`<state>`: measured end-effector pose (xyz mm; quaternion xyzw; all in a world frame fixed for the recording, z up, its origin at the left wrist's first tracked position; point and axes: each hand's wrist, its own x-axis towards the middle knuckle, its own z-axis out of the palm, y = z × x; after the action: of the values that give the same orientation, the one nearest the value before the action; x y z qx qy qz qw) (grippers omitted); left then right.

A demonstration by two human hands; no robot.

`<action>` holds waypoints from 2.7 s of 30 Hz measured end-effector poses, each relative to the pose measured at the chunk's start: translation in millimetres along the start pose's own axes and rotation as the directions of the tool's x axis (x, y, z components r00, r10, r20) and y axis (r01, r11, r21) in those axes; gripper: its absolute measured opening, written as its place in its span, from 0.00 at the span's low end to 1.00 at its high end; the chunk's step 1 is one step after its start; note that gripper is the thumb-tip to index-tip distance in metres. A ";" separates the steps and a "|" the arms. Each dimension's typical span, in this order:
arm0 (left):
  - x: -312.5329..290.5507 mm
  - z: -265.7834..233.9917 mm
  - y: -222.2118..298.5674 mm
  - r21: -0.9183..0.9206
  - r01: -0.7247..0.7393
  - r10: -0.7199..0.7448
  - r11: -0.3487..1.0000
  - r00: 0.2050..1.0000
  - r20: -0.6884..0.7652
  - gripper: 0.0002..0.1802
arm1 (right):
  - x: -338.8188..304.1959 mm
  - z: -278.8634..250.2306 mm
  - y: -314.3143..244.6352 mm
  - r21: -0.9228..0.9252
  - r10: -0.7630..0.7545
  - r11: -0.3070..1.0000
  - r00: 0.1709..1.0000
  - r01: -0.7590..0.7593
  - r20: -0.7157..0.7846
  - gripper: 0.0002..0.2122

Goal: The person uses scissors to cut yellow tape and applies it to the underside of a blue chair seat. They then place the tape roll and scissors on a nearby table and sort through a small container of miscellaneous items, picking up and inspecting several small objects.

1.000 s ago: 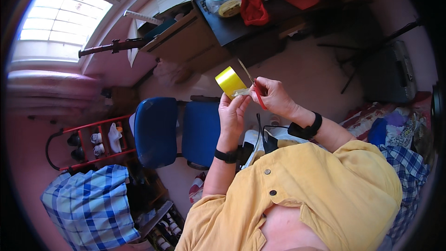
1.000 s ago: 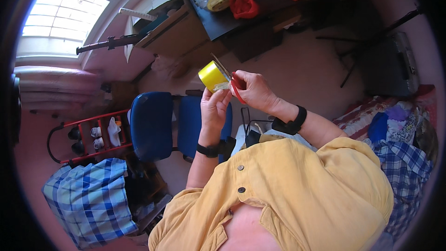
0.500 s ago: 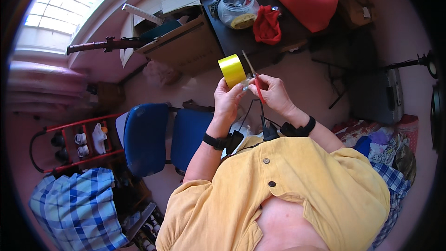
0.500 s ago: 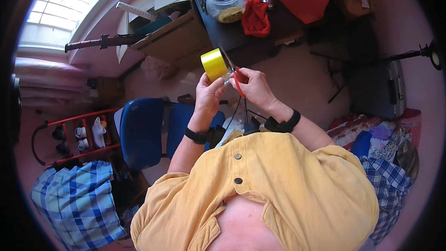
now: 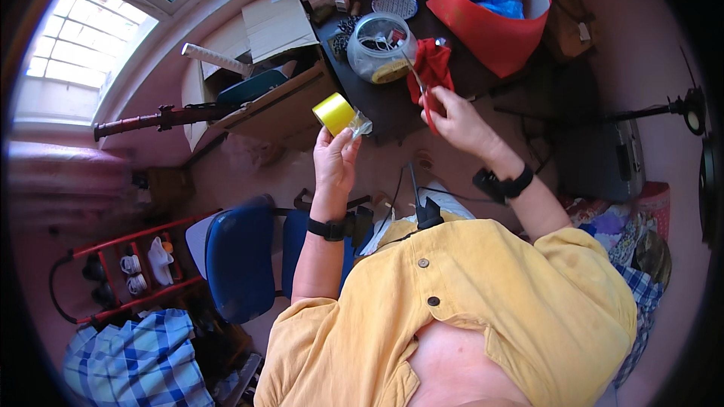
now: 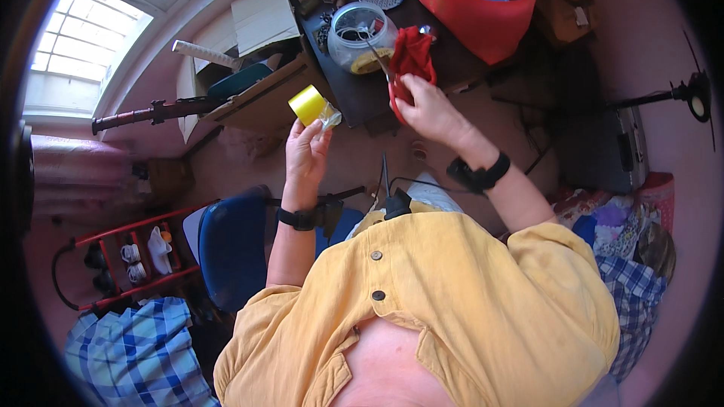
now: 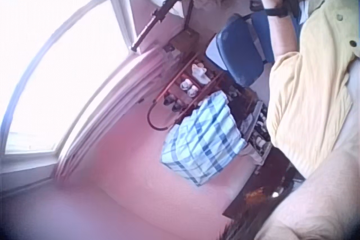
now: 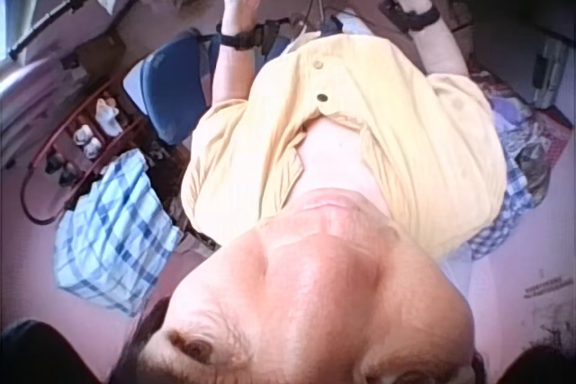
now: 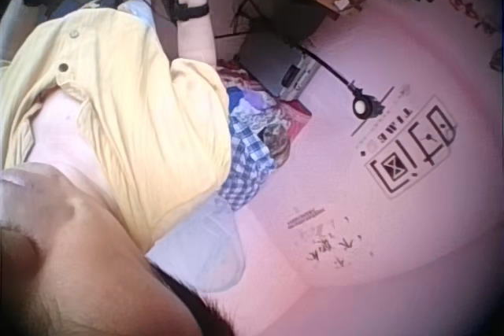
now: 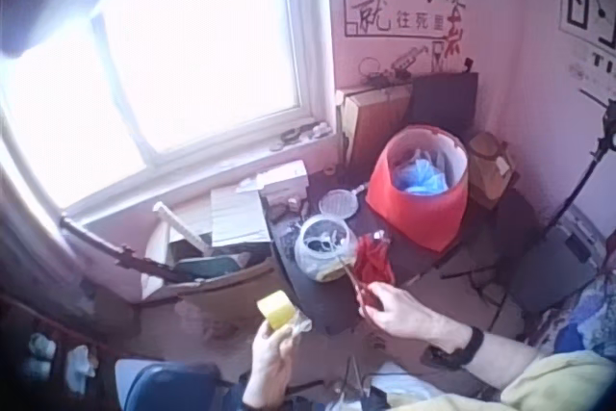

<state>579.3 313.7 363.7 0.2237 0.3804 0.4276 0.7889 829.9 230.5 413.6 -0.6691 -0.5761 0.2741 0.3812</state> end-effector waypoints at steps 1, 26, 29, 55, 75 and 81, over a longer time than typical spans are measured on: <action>6.4 5.6 7.6 -0.022 -0.025 0.025 0.999 1.000 0.010 0.23 | 21.8 -13.6 -1.2 -0.115 -0.049 0.992 0.999 0.049 0.002 0.11; 194.8 79.8 143.8 -0.268 -0.209 0.228 0.940 0.973 0.039 0.22 | 456.9 -19.9 -16.3 -0.785 -0.068 0.541 0.946 0.301 0.316 0.14; 227.8 72.1 152.9 -0.276 -0.157 0.173 0.948 0.984 0.034 0.21 | 486.9 -2.0 8.1 -0.789 -0.016 0.556 0.952 0.262 0.305 0.13; 347.1 22.7 176.3 -0.287 0.059 -0.027 0.956 0.993 0.112 0.21 | 536.4 99.9 55.9 -0.316 -0.486 0.759 0.818 0.569 0.307 0.16; 361.7 50.4 158.4 -0.271 0.109 -0.097 0.956 0.994 0.058 0.24 | 458.0 70.6 0.9 0.339 0.237 0.875 0.917 -0.345 0.321 0.06; 362.4 42.1 161.5 -0.292 0.092 -0.077 0.952 0.995 0.061 0.24 | 496.0 53.2 21.6 0.422 0.284 0.849 0.948 -0.318 0.143 0.07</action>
<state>656.2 704.9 350.8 0.0975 0.3023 0.4397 0.8401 891.3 725.9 402.0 -0.6367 -0.4012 0.4784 0.4525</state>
